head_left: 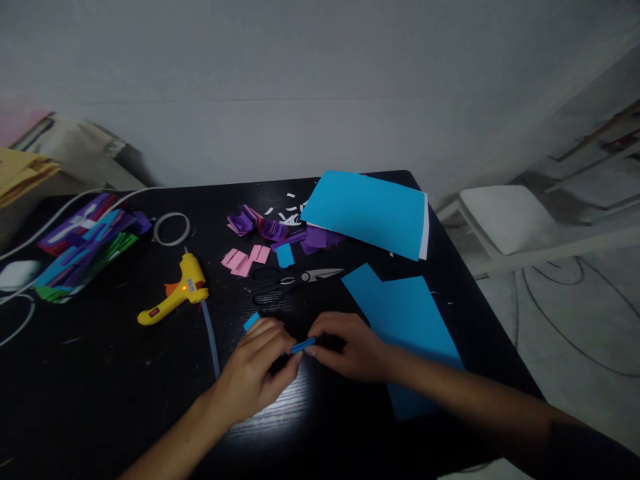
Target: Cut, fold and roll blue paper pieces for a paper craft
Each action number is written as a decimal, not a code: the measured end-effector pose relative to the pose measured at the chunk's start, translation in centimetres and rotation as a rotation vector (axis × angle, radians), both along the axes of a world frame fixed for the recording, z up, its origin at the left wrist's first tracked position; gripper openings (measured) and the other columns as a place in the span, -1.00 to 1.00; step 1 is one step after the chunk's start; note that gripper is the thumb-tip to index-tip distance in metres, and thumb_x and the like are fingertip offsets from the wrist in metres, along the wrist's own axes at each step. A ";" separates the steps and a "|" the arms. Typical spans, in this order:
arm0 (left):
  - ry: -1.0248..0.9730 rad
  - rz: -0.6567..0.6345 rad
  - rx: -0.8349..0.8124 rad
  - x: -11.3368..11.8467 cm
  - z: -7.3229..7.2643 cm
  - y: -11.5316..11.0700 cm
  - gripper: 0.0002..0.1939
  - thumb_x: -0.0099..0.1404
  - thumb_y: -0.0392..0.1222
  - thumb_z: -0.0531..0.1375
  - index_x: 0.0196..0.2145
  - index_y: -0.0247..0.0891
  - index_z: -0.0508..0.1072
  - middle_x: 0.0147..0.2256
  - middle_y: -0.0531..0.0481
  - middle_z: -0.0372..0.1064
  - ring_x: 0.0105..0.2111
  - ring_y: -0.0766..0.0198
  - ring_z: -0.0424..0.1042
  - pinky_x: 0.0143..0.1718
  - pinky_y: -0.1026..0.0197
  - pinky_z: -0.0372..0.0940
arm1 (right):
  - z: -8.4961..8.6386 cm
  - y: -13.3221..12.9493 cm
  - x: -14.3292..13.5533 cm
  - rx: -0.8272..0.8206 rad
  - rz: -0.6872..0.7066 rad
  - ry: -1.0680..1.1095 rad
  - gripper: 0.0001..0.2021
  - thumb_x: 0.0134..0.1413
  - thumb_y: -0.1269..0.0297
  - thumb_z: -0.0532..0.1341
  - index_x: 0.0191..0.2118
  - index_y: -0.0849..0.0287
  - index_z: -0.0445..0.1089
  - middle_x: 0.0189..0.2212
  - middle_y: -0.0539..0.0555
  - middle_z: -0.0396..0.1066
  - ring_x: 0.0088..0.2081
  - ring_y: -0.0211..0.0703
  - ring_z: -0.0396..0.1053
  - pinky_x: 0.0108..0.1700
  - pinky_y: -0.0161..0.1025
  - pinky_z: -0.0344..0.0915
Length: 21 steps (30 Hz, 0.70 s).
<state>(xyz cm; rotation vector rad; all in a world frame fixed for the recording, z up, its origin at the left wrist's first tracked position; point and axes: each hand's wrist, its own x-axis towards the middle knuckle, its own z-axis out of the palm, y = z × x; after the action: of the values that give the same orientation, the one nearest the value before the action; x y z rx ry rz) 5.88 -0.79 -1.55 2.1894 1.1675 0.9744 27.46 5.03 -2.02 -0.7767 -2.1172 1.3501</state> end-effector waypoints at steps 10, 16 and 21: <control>-0.013 0.012 -0.007 0.0 -0.2 0.0 -0.89 0.32 -0.39 0.21 -0.21 -0.24 0.44 -0.38 -0.02 0.41 -0.32 0.20 0.40 -0.19 0.08 0.35 | -0.3 -0.1 0.0 0.029 0.012 -0.008 -0.95 0.19 0.32 0.28 -0.26 0.17 0.48 -0.37 0.03 0.48 -0.33 -0.24 0.41 -0.26 -0.31 0.32; -0.018 0.015 -0.006 -0.1 -0.2 -0.1 -0.90 0.31 -0.40 0.21 -0.25 -0.25 0.42 -0.39 -0.02 0.39 -0.34 0.20 0.38 -0.20 0.08 0.33 | 0.1 0.1 -0.1 -0.045 -0.053 0.043 -0.93 0.19 0.32 0.29 -0.23 0.16 0.49 -0.33 0.05 0.49 -0.32 -0.22 0.44 -0.26 -0.27 0.35; 0.000 0.052 -0.002 0.0 -0.1 -0.1 -0.92 0.30 -0.38 0.21 -0.29 -0.24 0.41 -0.41 -0.02 0.39 -0.33 0.18 0.39 -0.21 0.07 0.32 | 5.4 3.3 4.5 -0.081 -0.219 0.225 -0.87 0.35 0.23 0.20 -0.17 0.04 0.50 -0.25 0.04 0.48 -0.24 -0.19 0.46 -0.23 -0.22 0.40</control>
<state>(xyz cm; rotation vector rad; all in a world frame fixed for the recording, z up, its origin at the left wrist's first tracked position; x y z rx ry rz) 5.86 -0.91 -1.70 2.1673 1.2305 0.9942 31.94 8.37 3.42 -0.8213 -1.7599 1.3431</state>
